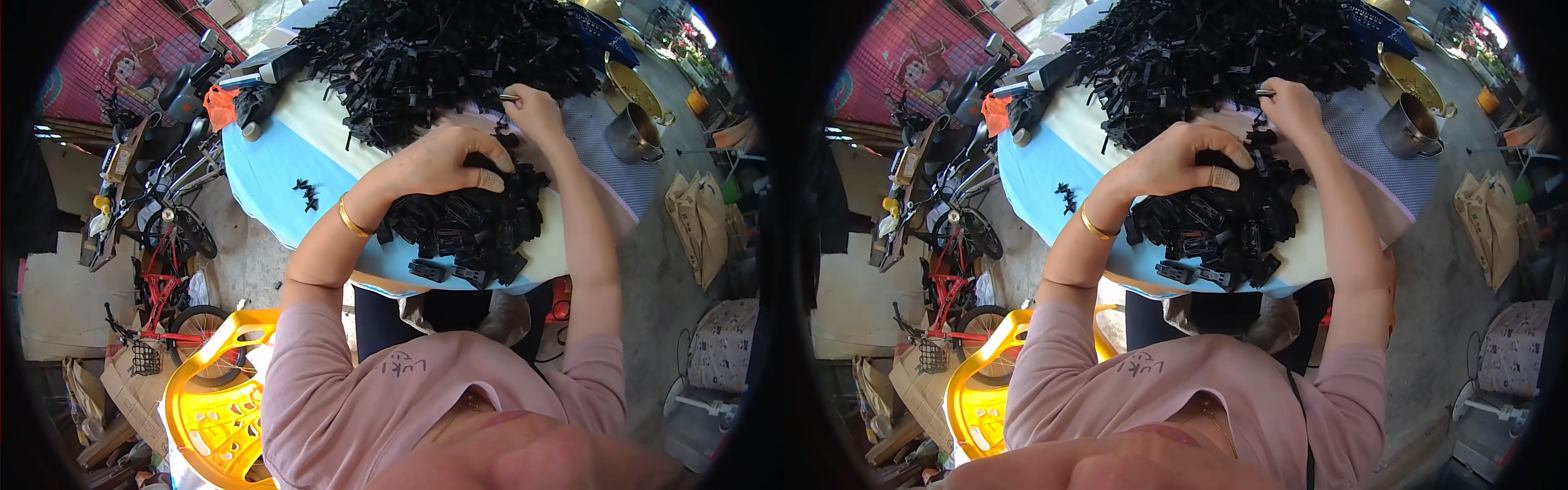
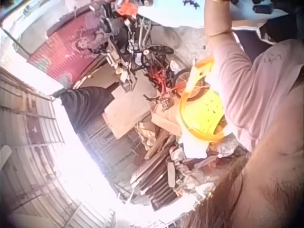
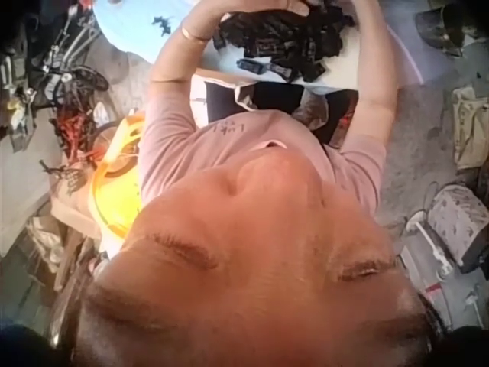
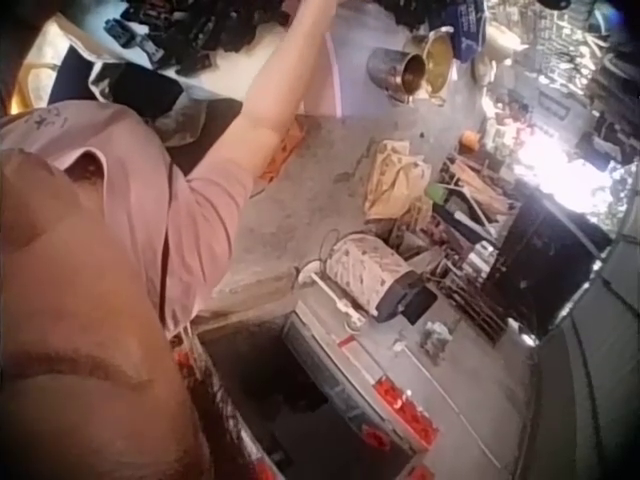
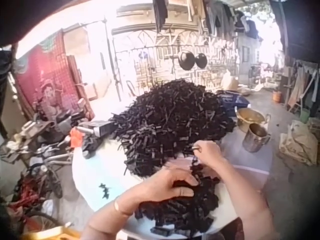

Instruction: Sorting through a large pile of small black plastic components on a table.

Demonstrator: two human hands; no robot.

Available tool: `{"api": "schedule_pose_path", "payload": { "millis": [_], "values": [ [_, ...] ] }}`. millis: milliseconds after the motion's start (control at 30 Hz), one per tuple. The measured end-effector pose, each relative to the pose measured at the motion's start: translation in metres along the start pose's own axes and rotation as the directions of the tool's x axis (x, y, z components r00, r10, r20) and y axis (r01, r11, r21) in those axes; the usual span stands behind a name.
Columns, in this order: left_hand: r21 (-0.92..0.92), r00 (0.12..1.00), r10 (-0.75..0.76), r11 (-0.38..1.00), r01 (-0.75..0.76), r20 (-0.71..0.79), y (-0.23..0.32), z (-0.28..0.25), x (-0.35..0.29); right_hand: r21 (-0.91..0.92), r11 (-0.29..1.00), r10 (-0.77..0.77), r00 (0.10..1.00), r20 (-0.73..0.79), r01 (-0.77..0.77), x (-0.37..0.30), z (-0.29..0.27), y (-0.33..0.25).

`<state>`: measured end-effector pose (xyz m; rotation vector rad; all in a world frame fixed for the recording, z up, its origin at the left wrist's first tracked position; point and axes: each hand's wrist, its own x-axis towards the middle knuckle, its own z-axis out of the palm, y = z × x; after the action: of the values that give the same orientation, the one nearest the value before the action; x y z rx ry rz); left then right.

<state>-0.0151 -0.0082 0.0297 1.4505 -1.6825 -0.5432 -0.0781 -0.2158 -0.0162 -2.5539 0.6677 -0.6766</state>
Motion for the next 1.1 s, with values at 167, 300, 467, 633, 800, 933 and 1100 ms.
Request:
{"api": "schedule_pose_path", "payload": {
  "millis": [167,300,467,633,800,933,1100],
  "values": [
    [-0.263,0.995,-0.042,0.965,0.017,-0.091,-0.014,-0.003,0.001,-0.188,0.982,0.037,0.988,0.148,-0.008,0.006,0.015,0.004],
    [-0.097,0.903,-0.197,0.980,0.173,-0.381,-0.037,-0.008,0.003,0.068,0.998,0.008,0.992,0.125,-0.017,0.005,0.002,-0.003],
    [-0.096,0.853,-0.102,0.993,0.061,-0.512,-0.053,0.003,0.012,0.634,0.770,-0.058,0.980,0.190,-0.077,-0.023,-0.017,-0.042],
    [-0.435,0.917,-0.104,0.897,-0.082,-0.386,-0.028,-0.004,0.009,0.778,0.614,-0.087,0.968,0.236,-0.134,-0.042,-0.022,-0.064],
    [-0.532,0.868,-0.124,0.828,-0.176,-0.480,-0.026,-0.002,0.011,0.871,0.491,-0.105,0.994,0.036,0.020,-0.046,-0.028,-0.054],
    [-0.432,0.859,-0.093,0.888,-0.157,-0.504,-0.025,0.002,0.010,0.802,0.583,-0.210,0.978,-0.008,0.132,-0.050,-0.023,-0.062],
    [-0.293,0.879,-0.067,0.952,-0.086,-0.472,-0.022,0.000,0.007,0.755,0.641,-0.244,0.969,0.030,0.138,-0.052,-0.029,-0.063]
  ]
}}
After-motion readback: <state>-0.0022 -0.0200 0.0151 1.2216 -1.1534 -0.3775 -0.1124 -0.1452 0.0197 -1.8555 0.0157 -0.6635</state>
